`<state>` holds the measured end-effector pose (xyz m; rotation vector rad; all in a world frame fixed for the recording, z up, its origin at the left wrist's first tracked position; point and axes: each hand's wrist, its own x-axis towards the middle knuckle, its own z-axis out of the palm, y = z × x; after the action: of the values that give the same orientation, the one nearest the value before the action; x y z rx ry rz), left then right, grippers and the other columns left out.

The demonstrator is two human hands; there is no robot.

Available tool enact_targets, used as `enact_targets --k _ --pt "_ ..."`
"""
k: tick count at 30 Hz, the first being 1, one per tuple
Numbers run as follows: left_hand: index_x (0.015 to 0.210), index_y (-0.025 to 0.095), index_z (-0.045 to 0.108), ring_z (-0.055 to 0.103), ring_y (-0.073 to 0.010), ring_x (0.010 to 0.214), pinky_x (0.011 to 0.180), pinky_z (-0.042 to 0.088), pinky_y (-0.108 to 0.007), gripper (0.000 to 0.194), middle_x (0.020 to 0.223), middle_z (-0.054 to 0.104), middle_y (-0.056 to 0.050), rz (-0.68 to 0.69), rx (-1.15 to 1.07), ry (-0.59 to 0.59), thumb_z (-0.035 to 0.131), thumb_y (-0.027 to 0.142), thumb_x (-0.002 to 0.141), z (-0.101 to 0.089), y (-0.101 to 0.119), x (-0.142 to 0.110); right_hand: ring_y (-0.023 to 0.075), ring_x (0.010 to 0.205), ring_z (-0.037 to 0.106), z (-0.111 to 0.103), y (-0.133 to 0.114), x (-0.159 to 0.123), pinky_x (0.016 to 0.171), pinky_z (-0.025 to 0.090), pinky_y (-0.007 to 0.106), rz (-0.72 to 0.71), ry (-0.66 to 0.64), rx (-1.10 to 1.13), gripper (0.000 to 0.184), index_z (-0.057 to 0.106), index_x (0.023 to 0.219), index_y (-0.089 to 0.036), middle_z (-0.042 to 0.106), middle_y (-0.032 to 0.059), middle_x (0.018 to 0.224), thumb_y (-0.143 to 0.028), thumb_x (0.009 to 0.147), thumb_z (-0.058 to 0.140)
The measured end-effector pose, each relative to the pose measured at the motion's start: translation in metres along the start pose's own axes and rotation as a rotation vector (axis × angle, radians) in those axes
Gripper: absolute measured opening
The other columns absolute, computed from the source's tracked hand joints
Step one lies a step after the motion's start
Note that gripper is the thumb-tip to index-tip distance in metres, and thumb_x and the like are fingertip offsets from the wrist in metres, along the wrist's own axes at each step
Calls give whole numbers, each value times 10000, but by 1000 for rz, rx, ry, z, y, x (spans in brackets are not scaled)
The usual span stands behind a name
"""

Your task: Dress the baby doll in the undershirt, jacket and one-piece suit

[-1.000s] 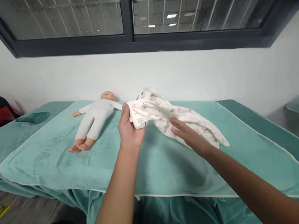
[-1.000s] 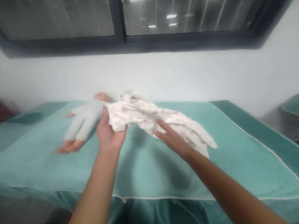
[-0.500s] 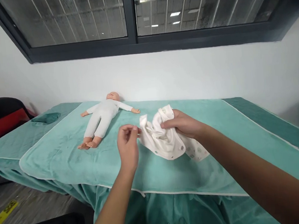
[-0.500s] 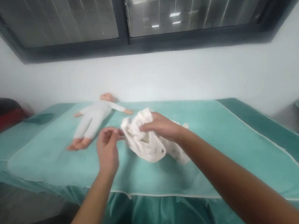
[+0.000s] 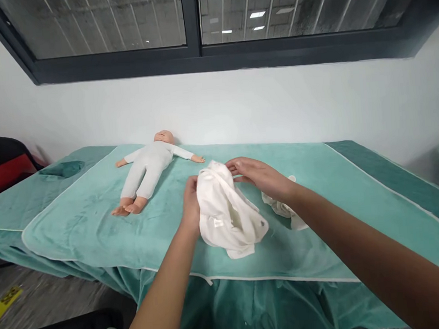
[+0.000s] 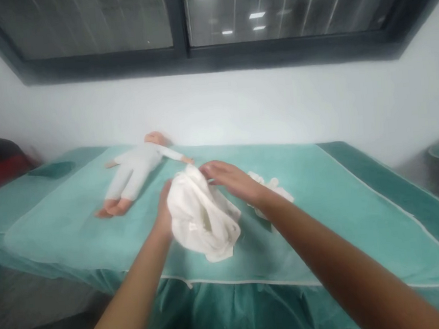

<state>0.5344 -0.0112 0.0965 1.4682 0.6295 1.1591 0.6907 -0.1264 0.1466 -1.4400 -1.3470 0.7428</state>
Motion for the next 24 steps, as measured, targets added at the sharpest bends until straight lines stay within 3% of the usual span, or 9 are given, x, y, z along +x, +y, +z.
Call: enact_targets --k 2,5,7,9,13,16,18,21,24 --pt "753 205 479 486 -107 667 613 419 -222 111 722 513 37 -1 18 154 566 137 753 -10 7 4 280 1296 484 -8 38 -14 1065 381 455 44 89 -387 544 514 1362 -288 519 83 1433 -535 881 572" --pt "757 210 416 455 -97 664 631 397 -209 167 722 457 51 38 16 312 565 134 747 -21 18 11 347 1299 465 -25 96 -44 1091 312 540 83 36 -1001 577 513 1371 -219 559 137 1385 -375 829 635" --pt "780 211 423 474 -102 693 662 402 -214 169 756 478 44 117 74 290 571 134 752 -25 23 13 322 1234 516 -41 124 -65 1045 361 504 52 72 -1248 429 562 1309 -186 602 145 1322 -249 888 506" --pt "827 211 468 498 -117 727 683 408 -228 149 802 518 30 192 196 227 580 138 761 -26 25 14 308 1188 537 -64 141 -84 989 397 487 48 154 -1413 422 587 1268 -178 609 141 1308 -133 886 412" --pt "902 212 579 515 -146 779 739 422 -259 131 869 564 1 351 453 136 562 139 794 -27 26 12 331 1105 569 -112 153 -108 820 457 469 217 240 -1572 425 643 1179 -211 624 141 1255 -97 869 375" --pt "899 217 643 507 -152 760 749 424 -272 143 851 564 -4 428 531 106 559 146 808 -28 32 11 355 1093 578 -126 149 -113 815 464 511 304 236 -1567 394 662 1144 -190 622 175 1236 -116 851 409" --pt "888 225 672 501 -152 727 733 425 -275 147 798 554 3 428 524 66 566 161 810 -28 40 10 378 1130 565 -114 135 -107 874 448 572 279 234 -1469 332 672 1115 -180 618 193 1244 -195 852 470" --pt "873 230 691 522 -154 727 729 427 -276 140 770 574 10 409 459 -32 577 187 803 -21 58 5 339 1213 541 -66 93 -87 994 427 531 141 170 -1032 419 610 1230 -232 592 150 1320 -428 863 563" --pt "860 224 684 539 -154 727 711 425 -271 125 778 609 11 413 413 -112 579 206 794 -9 81 -1 266 1239 543 -8 43 -60 991 456 414 66 28 -461 547 488 1370 -300 551 78 1392 -495 867 580"
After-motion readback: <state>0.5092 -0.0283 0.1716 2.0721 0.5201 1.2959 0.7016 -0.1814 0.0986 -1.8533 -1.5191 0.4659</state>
